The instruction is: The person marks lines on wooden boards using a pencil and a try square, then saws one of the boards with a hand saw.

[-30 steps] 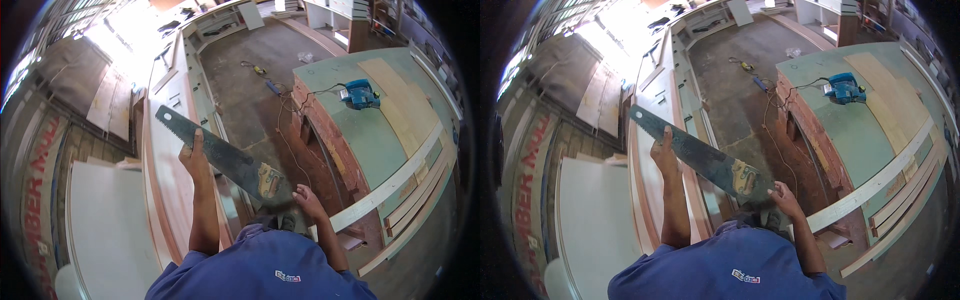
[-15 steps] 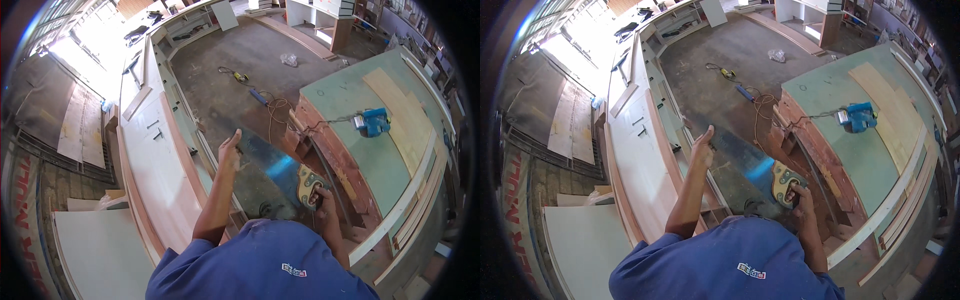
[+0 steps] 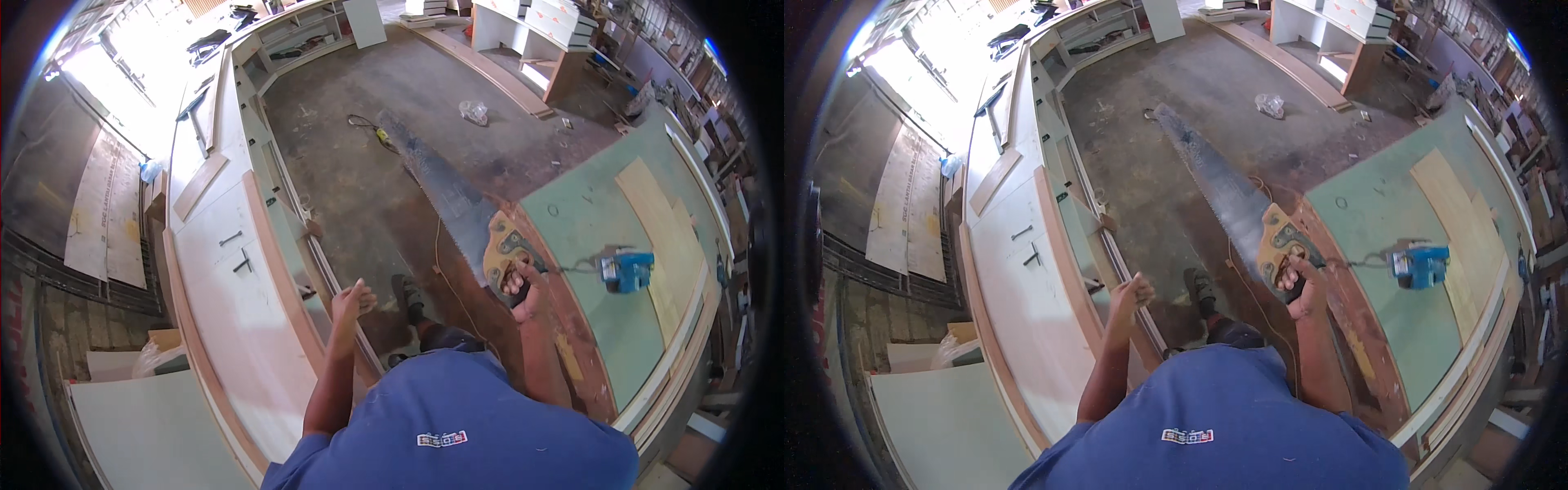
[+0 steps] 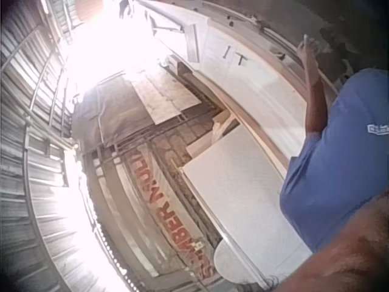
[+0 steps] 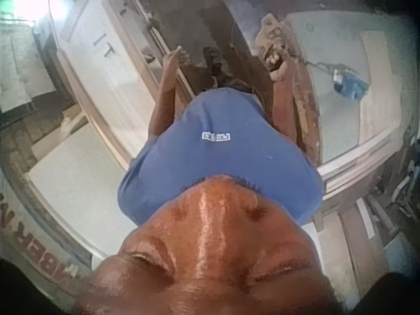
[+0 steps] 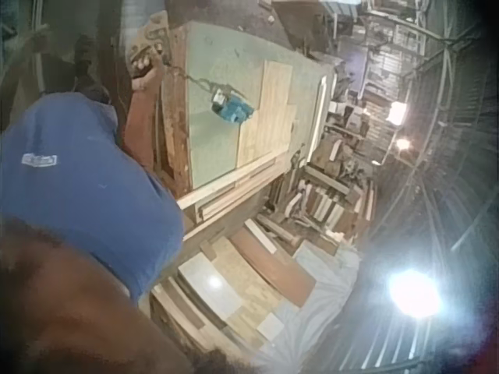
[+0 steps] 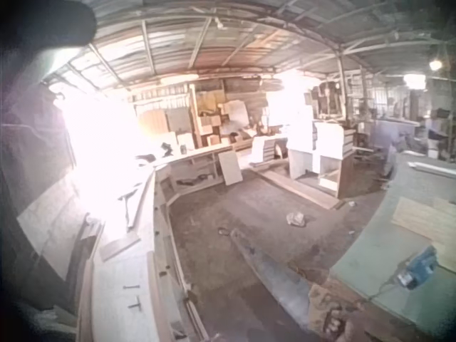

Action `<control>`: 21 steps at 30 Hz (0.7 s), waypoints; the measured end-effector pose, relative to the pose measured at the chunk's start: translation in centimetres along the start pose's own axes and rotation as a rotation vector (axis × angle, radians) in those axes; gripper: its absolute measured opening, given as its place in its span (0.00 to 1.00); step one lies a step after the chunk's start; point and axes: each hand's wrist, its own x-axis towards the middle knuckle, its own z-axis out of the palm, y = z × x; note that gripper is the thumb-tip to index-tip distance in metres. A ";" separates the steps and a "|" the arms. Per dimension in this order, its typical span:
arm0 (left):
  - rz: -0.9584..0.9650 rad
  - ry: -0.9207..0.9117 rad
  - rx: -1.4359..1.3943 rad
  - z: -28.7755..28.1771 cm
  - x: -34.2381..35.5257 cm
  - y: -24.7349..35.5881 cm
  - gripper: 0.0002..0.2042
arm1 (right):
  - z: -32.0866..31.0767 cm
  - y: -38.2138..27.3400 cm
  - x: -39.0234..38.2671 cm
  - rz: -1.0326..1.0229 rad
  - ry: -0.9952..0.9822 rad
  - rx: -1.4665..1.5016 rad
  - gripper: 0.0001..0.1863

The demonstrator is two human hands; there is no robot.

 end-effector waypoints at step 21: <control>-0.002 0.147 -0.014 0.8 37.2 25.5 0.23 | 28.8 6.3 54.7 0.262 -0.210 0.220 0.09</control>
